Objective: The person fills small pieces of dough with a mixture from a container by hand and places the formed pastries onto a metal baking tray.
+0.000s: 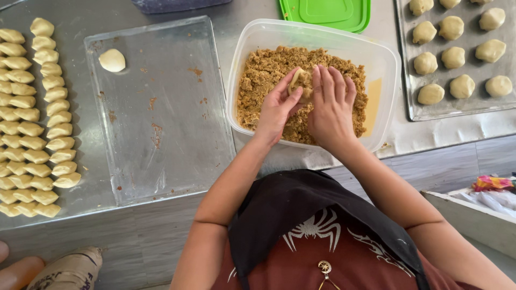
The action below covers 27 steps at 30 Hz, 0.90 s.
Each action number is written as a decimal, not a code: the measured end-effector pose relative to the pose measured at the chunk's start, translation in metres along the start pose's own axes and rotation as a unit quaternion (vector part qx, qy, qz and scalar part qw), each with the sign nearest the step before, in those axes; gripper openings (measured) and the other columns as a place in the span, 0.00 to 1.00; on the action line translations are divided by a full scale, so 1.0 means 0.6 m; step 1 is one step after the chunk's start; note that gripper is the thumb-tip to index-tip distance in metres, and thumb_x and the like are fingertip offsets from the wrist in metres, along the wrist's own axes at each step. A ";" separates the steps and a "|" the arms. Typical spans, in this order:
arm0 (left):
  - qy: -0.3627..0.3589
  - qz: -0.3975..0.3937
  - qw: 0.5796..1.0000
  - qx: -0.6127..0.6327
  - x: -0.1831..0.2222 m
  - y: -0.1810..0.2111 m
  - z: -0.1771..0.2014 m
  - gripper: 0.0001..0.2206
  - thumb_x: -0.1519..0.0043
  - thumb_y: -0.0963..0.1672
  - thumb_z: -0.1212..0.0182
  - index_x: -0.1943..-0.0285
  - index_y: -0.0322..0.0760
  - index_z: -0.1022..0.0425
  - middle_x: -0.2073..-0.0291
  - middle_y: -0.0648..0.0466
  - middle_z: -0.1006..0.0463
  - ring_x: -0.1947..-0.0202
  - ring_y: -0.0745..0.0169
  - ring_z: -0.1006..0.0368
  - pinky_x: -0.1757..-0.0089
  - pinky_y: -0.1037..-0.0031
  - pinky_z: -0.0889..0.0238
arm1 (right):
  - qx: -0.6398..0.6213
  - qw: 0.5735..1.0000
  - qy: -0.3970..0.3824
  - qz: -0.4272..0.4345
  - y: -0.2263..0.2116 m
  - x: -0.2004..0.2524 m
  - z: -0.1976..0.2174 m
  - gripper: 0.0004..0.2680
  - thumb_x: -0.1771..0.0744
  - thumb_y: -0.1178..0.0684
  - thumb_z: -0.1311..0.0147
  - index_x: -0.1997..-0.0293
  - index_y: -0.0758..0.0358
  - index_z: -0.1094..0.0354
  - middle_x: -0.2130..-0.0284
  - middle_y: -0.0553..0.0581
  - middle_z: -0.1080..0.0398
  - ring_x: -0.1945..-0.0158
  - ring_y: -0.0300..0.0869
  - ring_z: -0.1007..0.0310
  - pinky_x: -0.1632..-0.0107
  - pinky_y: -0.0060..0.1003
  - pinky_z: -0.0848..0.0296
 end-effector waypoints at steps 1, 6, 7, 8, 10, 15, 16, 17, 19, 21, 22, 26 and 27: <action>-0.001 -0.019 1.000 -0.019 0.000 0.004 0.000 0.26 0.31 0.40 0.42 0.23 0.37 0.40 0.39 0.51 0.27 0.43 0.63 0.27 0.43 0.68 0.28 | 0.018 1.000 -0.001 0.002 -0.006 0.001 -0.007 0.30 0.37 0.59 0.48 0.25 0.78 0.50 0.28 0.70 0.48 0.25 0.61 0.53 0.27 0.63 0.57; -0.003 -0.107 0.990 -0.095 0.006 0.034 -0.003 0.26 0.33 0.37 0.37 0.24 0.36 0.36 0.35 0.50 0.27 0.39 0.63 0.29 0.41 0.69 0.31 | 0.038 0.999 0.005 0.000 -0.029 -0.004 -0.020 0.28 0.34 0.60 0.50 0.25 0.82 0.53 0.25 0.73 0.53 0.21 0.59 0.59 0.26 0.63 0.61; 0.004 -0.090 0.993 -0.072 0.005 0.030 -0.001 0.25 0.33 0.37 0.37 0.25 0.36 0.35 0.34 0.47 0.28 0.39 0.61 0.28 0.42 0.67 0.28 | -0.017 1.000 -0.013 0.015 -0.029 -0.008 -0.021 0.29 0.37 0.61 0.50 0.25 0.83 0.54 0.26 0.74 0.53 0.22 0.61 0.59 0.27 0.62 0.58; 0.011 -0.073 0.996 -0.050 0.003 0.027 0.001 0.25 0.33 0.37 0.37 0.26 0.37 0.34 0.33 0.44 0.30 0.40 0.58 0.27 0.43 0.65 0.26 | -0.072 0.997 -0.031 0.030 -0.024 -0.012 -0.018 0.31 0.40 0.62 0.51 0.26 0.84 0.54 0.27 0.76 0.53 0.23 0.62 0.59 0.28 0.61 0.54; 0.019 -0.041 0.999 -0.021 0.005 0.022 0.002 0.24 0.34 0.37 0.38 0.27 0.38 0.33 0.29 0.43 0.38 0.39 0.54 0.27 0.46 0.63 0.24 | -0.223 0.973 -0.056 0.025 -0.001 -0.011 -0.005 0.31 0.41 0.64 0.52 0.27 0.81 0.50 0.29 0.75 0.50 0.25 0.61 0.54 0.29 0.56 0.46; -0.055 -0.016 0.998 0.023 0.014 0.039 -0.025 0.21 0.32 0.38 0.40 0.29 0.44 0.31 0.18 0.44 0.65 0.33 0.53 0.33 0.45 0.65 0.22 | -0.722 0.662 -0.047 -0.197 0.125 0.026 -0.041 0.19 0.29 0.60 0.51 0.26 0.71 0.39 0.39 0.63 0.34 0.43 0.44 0.30 0.41 0.42 0.26; -0.062 -0.009 0.998 0.001 0.016 0.039 -0.029 0.20 0.32 0.38 0.40 0.30 0.44 0.30 0.19 0.43 0.65 0.32 0.52 0.32 0.46 0.65 0.22 | -0.751 0.621 -0.074 -0.213 0.126 0.035 -0.067 0.18 0.29 0.59 0.51 0.27 0.71 0.38 0.43 0.63 0.31 0.47 0.44 0.27 0.44 0.41 0.25; -0.070 -0.001 0.997 -0.023 0.014 0.038 -0.033 0.20 0.32 0.38 0.40 0.30 0.44 0.30 0.19 0.43 0.66 0.32 0.51 0.32 0.46 0.65 0.22 | -0.777 0.578 -0.098 -0.229 0.125 0.044 -0.090 0.17 0.28 0.58 0.50 0.29 0.71 0.38 0.47 0.62 0.28 0.52 0.44 0.25 0.48 0.41 0.23; -0.075 0.004 0.993 -0.092 0.016 0.039 -0.039 0.20 0.33 0.38 0.40 0.31 0.43 0.29 0.21 0.44 0.63 0.34 0.50 0.30 0.48 0.65 0.23 | -0.804 0.531 -0.129 -0.236 0.124 0.056 -0.113 0.16 0.29 0.58 0.48 0.32 0.71 0.36 0.51 0.61 0.25 0.58 0.43 0.22 0.56 0.39 0.21; -0.072 -0.007 0.980 -0.183 0.018 0.045 -0.045 0.20 0.35 0.38 0.39 0.33 0.43 0.29 0.23 0.45 0.56 0.38 0.51 0.27 0.51 0.66 0.24 | -0.807 0.530 -0.141 -0.216 0.121 0.051 -0.115 0.16 0.31 0.60 0.44 0.35 0.71 0.35 0.53 0.60 0.24 0.63 0.41 0.21 0.64 0.35 0.20; -0.086 -0.005 0.981 -0.176 0.023 0.043 -0.053 0.20 0.35 0.38 0.38 0.33 0.43 0.29 0.27 0.45 0.46 0.39 0.53 0.26 0.50 0.67 0.23 | -0.803 0.541 -0.138 -0.207 0.123 0.050 -0.109 0.16 0.32 0.61 0.43 0.36 0.71 0.34 0.54 0.61 0.25 0.64 0.41 0.21 0.66 0.34 0.20; -0.116 -0.030 0.974 -0.194 0.024 0.038 -0.060 0.20 0.35 0.39 0.35 0.33 0.42 0.27 0.42 0.50 0.22 0.43 0.59 0.22 0.46 0.70 0.22 | -0.809 0.544 -0.113 -0.191 0.124 0.041 -0.099 0.16 0.34 0.65 0.39 0.39 0.72 0.33 0.58 0.61 0.25 0.67 0.39 0.22 0.70 0.29 0.22; -0.115 -0.045 0.970 -0.208 0.023 0.039 -0.056 0.19 0.35 0.39 0.35 0.34 0.41 0.26 0.45 0.52 0.19 0.44 0.61 0.22 0.46 0.71 0.22 | -0.816 0.535 -0.104 -0.193 0.121 0.040 -0.101 0.15 0.34 0.65 0.39 0.40 0.71 0.33 0.58 0.60 0.25 0.68 0.38 0.22 0.71 0.28 0.22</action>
Point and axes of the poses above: each hand's wrist, its own x-axis away from the middle knuckle, its own z-axis out of the back of the hand, y = z × x, the point moved 10 cm from there along -x, towards the middle knuckle
